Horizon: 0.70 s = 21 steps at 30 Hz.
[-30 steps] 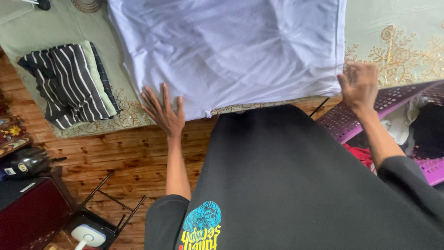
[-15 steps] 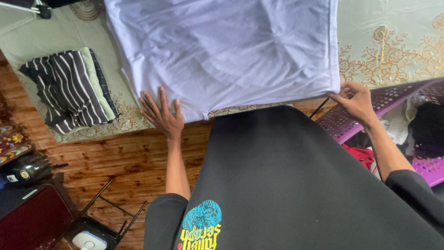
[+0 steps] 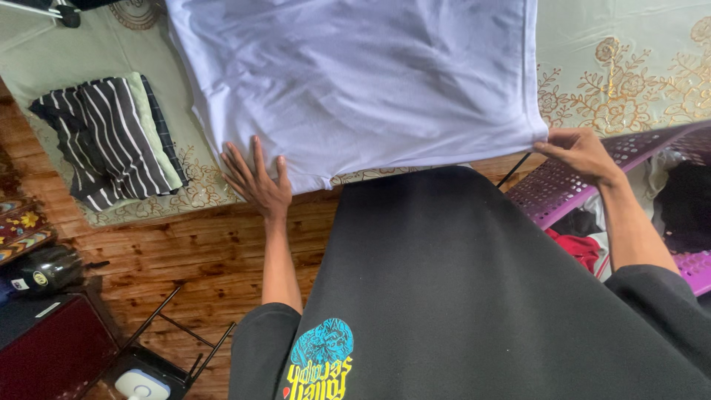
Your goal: The person folds shirts by hand on a table, smoothing the fabric and folding the sleeves and body before placing them in a storage organizer.
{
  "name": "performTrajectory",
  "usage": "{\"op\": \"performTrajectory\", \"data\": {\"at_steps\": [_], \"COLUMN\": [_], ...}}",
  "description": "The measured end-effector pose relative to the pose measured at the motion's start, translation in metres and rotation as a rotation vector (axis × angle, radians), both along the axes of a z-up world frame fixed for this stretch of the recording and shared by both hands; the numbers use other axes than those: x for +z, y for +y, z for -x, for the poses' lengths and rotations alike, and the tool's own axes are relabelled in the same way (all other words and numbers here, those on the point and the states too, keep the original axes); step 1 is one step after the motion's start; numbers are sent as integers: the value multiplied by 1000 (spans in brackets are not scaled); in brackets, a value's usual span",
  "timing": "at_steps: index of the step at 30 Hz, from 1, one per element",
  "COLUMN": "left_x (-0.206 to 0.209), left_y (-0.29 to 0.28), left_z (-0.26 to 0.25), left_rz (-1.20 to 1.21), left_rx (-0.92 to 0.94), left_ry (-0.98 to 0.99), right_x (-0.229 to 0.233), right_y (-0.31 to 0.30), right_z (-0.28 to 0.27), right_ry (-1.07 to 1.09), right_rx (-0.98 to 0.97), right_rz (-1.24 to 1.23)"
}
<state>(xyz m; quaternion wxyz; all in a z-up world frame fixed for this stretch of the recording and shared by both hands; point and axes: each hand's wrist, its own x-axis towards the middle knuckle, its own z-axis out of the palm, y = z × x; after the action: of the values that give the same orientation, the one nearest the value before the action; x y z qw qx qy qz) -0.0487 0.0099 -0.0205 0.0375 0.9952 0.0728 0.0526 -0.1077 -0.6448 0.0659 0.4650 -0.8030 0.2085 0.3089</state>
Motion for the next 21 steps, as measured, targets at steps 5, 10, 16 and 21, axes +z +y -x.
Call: {"op": "performTrajectory", "data": {"at_steps": [5,10,16,21], "left_x": [-1,-6,-1,8], "left_y": [1,4,-4,-13], "left_z": [-1,2,25,38], "left_rz": [10,40,275,827], "left_rx": [2,9,307,681], "left_ry": [-3,18,-162,-473], "right_x": [-13,-11,24,19], "right_y": [-14,-8,1,13], "right_z": [1,3,-18,-24], "right_ry": [-34,-373,50,228], "right_rx": [182,331,103,-309], "right_rz": [92,225,237,-102]}}
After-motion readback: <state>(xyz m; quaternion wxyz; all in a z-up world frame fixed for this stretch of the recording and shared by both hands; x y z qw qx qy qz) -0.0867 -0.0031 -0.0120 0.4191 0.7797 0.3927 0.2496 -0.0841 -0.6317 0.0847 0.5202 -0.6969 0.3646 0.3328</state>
